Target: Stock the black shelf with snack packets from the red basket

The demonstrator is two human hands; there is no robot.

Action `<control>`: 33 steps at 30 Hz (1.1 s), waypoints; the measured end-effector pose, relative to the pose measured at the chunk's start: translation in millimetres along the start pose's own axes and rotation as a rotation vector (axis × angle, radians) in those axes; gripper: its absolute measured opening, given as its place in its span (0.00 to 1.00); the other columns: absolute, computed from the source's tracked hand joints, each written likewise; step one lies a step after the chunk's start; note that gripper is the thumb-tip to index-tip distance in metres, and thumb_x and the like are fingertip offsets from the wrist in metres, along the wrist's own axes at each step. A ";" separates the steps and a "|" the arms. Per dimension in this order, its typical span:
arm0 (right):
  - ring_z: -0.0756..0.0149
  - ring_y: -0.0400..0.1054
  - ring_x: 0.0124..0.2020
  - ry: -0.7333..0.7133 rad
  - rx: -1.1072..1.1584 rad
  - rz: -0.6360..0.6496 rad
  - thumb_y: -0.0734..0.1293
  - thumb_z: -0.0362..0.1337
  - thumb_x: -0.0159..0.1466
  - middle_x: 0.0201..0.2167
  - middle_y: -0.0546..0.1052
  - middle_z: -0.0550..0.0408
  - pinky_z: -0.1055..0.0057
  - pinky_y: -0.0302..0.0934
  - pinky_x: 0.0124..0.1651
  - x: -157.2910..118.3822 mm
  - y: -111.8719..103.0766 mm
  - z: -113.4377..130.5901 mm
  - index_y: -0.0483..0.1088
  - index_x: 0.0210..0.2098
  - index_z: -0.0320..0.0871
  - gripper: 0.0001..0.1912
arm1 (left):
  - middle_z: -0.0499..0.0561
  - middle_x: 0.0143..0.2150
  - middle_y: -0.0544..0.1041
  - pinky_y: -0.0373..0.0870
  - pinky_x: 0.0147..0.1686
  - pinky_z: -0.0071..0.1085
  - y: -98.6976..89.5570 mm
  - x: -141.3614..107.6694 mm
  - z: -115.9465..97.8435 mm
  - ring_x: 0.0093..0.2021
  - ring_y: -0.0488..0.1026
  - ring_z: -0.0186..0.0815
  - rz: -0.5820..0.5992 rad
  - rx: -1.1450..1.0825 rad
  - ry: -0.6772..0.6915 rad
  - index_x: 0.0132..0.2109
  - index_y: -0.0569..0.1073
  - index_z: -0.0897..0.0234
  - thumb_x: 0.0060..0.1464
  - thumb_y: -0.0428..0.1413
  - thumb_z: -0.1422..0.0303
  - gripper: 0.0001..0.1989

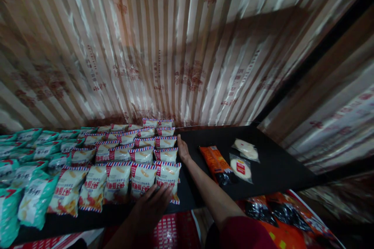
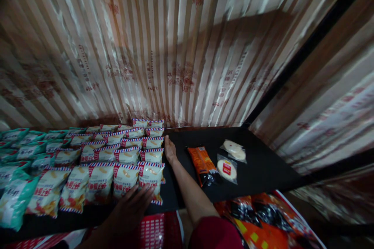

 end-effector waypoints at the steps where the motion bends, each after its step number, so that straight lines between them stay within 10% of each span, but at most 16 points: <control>1: 0.52 0.67 0.49 0.007 -0.017 0.000 0.48 0.67 0.55 0.42 0.77 0.46 0.61 0.55 0.53 -0.9 0.4 0.4 0.75 0.40 0.41 0.42 | 0.50 0.66 0.52 0.34 0.65 0.43 0.1 -0.3 0.0 0.66 0.46 0.39 -0.001 0.000 0.003 0.56 0.65 0.62 0.56 0.46 0.67 0.20; 20: 0.51 0.67 0.48 0.002 -0.109 -0.014 0.48 0.66 0.56 0.41 0.76 0.44 0.62 0.55 0.52 -7.2 5.9 -2.7 0.75 0.37 0.41 0.40 | 0.50 0.66 0.53 0.34 0.65 0.43 2.4 -1.3 -1.6 0.65 0.47 0.38 0.001 -0.005 -0.005 0.56 0.64 0.62 0.57 0.46 0.66 0.20; 33: 0.61 0.58 0.59 -0.057 -0.022 -0.002 0.46 0.62 0.60 0.55 0.68 0.51 0.65 0.47 0.62 -46.5 -7.2 3.4 0.66 0.54 0.43 0.39 | 0.49 0.65 0.56 0.36 0.65 0.41 6.7 -4.3 -2.9 0.65 0.47 0.37 -0.060 -0.060 0.002 0.55 0.66 0.62 0.57 0.46 0.68 0.19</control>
Point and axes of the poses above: each hand's wrist, its own x-axis towards the middle knuckle, its own y-axis out of the palm, z = x × y, the point moved 3 cm from there along x, towards the middle knuckle
